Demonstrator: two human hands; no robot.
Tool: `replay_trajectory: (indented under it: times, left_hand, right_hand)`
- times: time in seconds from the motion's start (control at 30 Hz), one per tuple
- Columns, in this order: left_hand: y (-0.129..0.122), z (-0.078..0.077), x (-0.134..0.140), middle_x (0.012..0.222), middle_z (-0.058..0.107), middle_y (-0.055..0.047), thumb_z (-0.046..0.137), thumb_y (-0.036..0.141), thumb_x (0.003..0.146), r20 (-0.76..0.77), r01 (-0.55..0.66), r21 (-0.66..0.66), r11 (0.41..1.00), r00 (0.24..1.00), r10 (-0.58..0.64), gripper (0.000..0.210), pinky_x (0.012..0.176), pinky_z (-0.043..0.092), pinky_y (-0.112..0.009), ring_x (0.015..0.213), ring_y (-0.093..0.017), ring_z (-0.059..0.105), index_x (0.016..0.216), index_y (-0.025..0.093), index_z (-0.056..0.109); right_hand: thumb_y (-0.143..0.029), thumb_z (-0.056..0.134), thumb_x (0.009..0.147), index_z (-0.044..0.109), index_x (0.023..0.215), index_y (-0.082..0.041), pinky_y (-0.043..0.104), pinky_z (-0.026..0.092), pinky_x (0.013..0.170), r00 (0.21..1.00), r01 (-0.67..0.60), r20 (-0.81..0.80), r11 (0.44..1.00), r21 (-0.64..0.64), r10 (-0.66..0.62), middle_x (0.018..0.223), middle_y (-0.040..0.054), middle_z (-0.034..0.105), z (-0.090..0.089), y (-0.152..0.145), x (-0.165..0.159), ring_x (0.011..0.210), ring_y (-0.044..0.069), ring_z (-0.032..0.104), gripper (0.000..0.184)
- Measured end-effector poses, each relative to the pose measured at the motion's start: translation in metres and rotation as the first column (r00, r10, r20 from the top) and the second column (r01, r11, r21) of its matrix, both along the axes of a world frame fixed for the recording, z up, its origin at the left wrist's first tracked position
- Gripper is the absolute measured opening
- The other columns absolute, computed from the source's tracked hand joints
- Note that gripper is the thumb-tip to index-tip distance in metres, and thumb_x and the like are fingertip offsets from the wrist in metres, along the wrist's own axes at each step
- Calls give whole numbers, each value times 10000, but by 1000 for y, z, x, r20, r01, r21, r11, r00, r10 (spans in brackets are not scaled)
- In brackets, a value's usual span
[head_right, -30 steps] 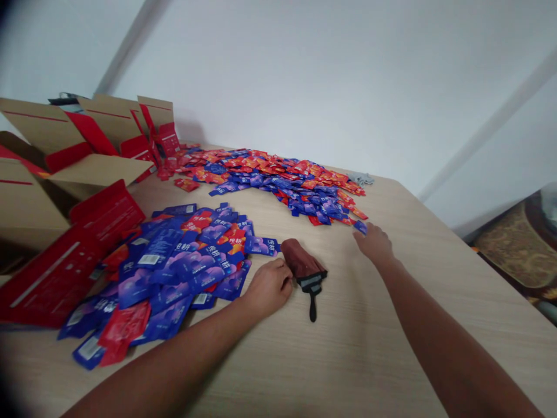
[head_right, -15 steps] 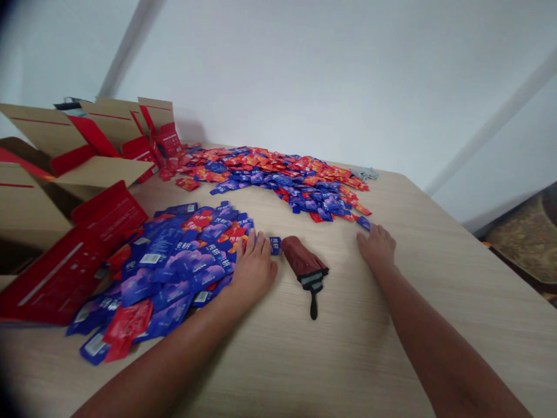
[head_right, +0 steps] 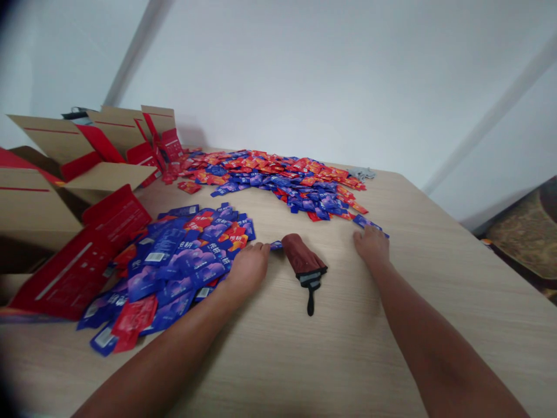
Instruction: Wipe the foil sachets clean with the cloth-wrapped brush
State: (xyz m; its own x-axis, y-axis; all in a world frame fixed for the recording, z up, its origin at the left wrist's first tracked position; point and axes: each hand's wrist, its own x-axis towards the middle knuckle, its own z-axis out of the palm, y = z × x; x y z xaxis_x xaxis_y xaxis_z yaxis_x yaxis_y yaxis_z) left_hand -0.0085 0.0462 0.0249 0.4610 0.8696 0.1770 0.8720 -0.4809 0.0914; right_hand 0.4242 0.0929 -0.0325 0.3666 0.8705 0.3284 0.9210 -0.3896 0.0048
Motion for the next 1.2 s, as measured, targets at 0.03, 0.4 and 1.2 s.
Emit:
replay_trajectory:
  times: [0.03, 0.4, 1.2]
  left_hand:
    - [1, 2, -2, 1093, 755, -160, 485, 44, 964, 0, -23, -4, 1000, 1000, 23, 323, 958, 543, -388, 1034, -276, 732, 1198, 132, 689]
    - [31, 65, -109, 1298, 761, -181, 412, 120, 1027, 95, -399, 149, 905, 917, 389, 514, 953, 566, -359, 1123, -299, 761, 1509, 169, 584]
    - [48, 37, -158, 1438, 636, -299, 422, 579, 1011, -91, -422, 139, 896, 895, 436, 666, 1156, 377, -695, 1407, -497, 502, 1311, 62, 716]
  right_hand:
    - [-411, 402, 1058, 683, 1310, -20, 473, 519, 1004, 1000, -3, 2, 1000, 0, 3, 1291, 284, 709, 0, 0, 0, 1177, 380, 683, 543]
    - [-393, 445, 1040, 699, 1310, -26, 478, 501, 1039, 1000, -13, -12, 1000, 7, 13, 1273, 286, 714, 0, 1, 1, 1189, 374, 677, 522]
    - [-539, 361, 1069, 645, 1455, -128, 591, 450, 1086, 998, 18, -53, 1000, -16, -19, 1467, 272, 573, -1, 1, 0, 1327, 433, 553, 631]
